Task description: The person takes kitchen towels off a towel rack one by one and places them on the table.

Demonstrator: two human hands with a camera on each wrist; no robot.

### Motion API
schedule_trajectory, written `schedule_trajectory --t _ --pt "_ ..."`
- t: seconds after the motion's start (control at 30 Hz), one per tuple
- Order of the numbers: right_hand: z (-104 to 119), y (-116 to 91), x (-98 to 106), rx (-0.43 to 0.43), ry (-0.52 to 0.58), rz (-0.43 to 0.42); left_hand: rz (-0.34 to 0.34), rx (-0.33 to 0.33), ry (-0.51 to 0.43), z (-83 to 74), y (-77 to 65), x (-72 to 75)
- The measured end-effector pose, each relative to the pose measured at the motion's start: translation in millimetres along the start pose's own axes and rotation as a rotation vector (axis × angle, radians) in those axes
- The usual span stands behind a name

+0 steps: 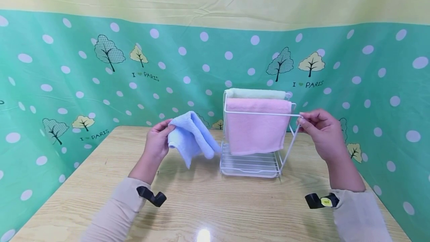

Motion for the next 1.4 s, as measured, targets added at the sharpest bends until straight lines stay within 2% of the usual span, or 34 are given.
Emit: schedule_trajectory --t 0.17,0.43,0.7,0.83,1.0,1.13,1.3,1.4 --pt "0.0 -0.4 0.0 -0.007 -0.016 -0.016 -0.056 0.021 -0.025 12.1 2.4 9.0" --pt "1.2 0.6 -0.6 0.012 0.009 0.009 -0.159 0.037 -0.026 22.8 9.3 35.9" --pt "2.1 0.4 -2.1 0.010 0.013 0.006 -0.197 0.077 0.038 28.0 16.4 60.5" --pt "2.0 0.2 -2.3 0.002 0.005 -0.001 -0.207 0.076 0.082 29.3 18.5 70.8" --pt "1.2 0.8 -2.1 0.004 0.013 -0.002 -0.249 0.100 0.169 34.4 21.2 89.9" --pt "0.7 1.2 -1.7 0.002 0.017 0.003 -0.272 0.155 0.277 38.2 23.7 106.5" --pt "1.2 0.8 -2.0 0.006 0.021 0.012 -0.272 0.178 0.428 38.2 24.3 118.4" --pt "1.2 0.3 -1.7 0.000 0.016 -0.001 -0.250 0.192 0.498 37.8 24.5 122.5"
Point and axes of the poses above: each hand's wrist, its own y-axis towards the middle knuckle, its own x-axis out of the back of the hand, z = x × y, the point moved 3 cm from there along y, towards the middle knuckle, and after that the axes turned 9 degrees about z, right-handed, at the moved point
